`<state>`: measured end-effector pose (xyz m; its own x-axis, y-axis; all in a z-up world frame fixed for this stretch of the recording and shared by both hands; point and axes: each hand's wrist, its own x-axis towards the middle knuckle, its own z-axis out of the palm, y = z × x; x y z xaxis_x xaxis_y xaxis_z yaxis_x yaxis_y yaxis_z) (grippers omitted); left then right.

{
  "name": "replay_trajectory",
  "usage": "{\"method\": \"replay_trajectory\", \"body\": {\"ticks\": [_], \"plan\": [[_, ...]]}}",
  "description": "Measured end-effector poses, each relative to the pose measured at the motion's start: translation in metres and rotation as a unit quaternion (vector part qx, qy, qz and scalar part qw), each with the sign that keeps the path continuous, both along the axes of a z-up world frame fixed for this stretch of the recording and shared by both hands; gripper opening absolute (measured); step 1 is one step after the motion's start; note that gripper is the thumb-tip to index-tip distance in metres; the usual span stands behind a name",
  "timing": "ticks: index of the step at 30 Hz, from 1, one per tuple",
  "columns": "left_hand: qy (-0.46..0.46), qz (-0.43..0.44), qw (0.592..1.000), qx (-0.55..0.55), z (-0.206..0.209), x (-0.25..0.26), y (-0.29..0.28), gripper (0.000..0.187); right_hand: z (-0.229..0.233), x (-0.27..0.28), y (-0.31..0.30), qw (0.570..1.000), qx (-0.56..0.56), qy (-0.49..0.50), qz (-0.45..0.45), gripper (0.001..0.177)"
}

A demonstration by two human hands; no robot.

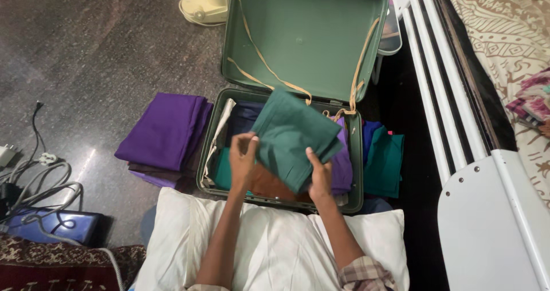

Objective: The person unpacks folded clothes from a green suitcase placed on their lap. They remove garments one by one, including pink, purple, blue, red, green, brown, yellow, and teal items, and place them on the floor beside the suitcase.

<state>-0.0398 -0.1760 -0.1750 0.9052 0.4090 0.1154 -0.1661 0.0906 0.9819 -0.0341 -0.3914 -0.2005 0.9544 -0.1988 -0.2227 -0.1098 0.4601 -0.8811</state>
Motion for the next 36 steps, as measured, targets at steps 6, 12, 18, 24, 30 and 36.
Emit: {"method": "replay_trajectory", "body": {"ticks": [6, 12, 18, 24, 30, 36], "plan": [[0.16, 0.032, 0.972, 0.168, -0.101, 0.017, -0.001, 0.052, -0.08, 0.032, -0.015, 0.968, 0.22, 0.124, 0.0, 0.054], [0.178, -0.067, 0.932, 0.309, -0.19, 0.022, -0.024, 0.066, -0.139, 0.036, -0.034, 0.957, -0.117, 0.241, 0.113, 0.042], [0.282, -0.303, 0.904, 0.105, -0.194, 0.019, -0.032, 0.03, -0.078, 0.006, -0.015, 0.7, -0.705, -0.005, 0.11, 0.048], [0.056, -0.329, 0.933, 0.136, -0.194, 0.018, -0.031, 0.043, -0.023, -0.014, 0.029, 0.626, -0.693, -0.358, 0.017, 0.059], [0.086, -0.319, 0.926, 0.185, -0.201, 0.018, -0.026, 0.035, -0.042, -0.006, 0.022, 0.668, -0.68, -0.292, 0.075, 0.025], [0.213, -0.274, 0.934, 0.08, -0.202, 0.017, -0.028, 0.042, -0.046, 0.002, 0.013, 0.749, -0.597, -0.282, -0.047, 0.022]]}}
